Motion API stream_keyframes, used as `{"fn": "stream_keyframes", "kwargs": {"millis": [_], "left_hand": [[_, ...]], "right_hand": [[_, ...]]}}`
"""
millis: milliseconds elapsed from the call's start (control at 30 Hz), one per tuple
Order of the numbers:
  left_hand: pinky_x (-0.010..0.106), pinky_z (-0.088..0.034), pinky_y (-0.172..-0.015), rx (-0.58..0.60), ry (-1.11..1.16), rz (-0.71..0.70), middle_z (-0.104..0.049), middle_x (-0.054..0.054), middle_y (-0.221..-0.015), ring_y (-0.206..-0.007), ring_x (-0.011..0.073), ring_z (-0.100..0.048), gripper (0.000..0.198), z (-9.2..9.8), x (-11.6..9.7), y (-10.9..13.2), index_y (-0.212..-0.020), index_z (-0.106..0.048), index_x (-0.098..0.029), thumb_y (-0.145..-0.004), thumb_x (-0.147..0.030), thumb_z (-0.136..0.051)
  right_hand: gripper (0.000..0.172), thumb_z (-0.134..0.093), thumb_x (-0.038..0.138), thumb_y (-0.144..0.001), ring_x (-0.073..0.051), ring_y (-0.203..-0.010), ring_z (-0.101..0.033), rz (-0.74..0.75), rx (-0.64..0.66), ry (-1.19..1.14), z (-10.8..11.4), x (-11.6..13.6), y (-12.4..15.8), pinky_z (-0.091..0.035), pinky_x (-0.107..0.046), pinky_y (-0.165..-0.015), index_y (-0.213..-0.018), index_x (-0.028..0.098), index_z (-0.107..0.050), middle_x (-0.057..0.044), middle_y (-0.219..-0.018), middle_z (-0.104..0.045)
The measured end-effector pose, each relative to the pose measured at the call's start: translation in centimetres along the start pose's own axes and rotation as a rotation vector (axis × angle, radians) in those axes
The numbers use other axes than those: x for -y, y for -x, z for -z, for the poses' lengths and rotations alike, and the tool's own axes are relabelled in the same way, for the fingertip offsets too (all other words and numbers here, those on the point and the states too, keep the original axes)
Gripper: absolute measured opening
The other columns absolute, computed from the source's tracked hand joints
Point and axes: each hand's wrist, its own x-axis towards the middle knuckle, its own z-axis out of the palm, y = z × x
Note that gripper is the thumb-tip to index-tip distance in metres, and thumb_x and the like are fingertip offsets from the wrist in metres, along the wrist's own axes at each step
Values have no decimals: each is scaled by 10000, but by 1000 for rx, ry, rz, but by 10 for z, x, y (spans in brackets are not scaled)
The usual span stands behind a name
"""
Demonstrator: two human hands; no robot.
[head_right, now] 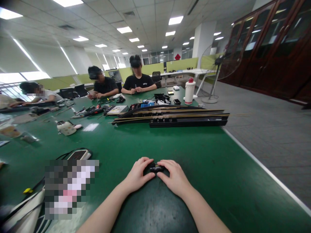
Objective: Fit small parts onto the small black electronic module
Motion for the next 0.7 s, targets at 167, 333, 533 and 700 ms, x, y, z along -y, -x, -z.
{"fn": "stream_keyframes", "kwargs": {"millis": [167,333,533,700], "left_hand": [[403,-395,-951,-17,-11,-13,-527,87,-1147,-1083,249,-483,425,0,-2,-1,-1186,-541,-199,-793,-335,-627],[384,-401,-936,-28,-14,-41,-541,74,-1110,-1063,236,-490,355,-1,-1,-1,-1120,-565,-206,-786,-294,-644],[376,-401,-911,-10,9,-68,-556,64,-1107,-1052,237,-498,422,2,-1,0,-1165,-531,-235,-775,-328,-662],[368,-395,-894,-2,11,-68,-575,54,-1100,-1043,234,-509,427,3,-1,1,-1176,-517,-237,-780,-323,-652]], "right_hand": [[311,-582,318,-800,-259,-1075,-558,22,7,39,-2,-1,-1,-405,-467,-961,-1101,255,-633,-70,-1131,-653],[247,-589,304,-798,-258,-1060,-562,40,14,69,-2,0,0,-409,-459,-946,-1031,268,-662,-58,-1100,-666],[182,-638,269,-757,-257,-1041,-570,43,24,87,-1,0,1,-412,-451,-926,-935,262,-677,-56,-1066,-671],[171,-643,253,-751,-252,-1042,-572,39,32,52,-2,0,1,-403,-450,-935,-918,270,-675,-49,-1060,-674]]}}
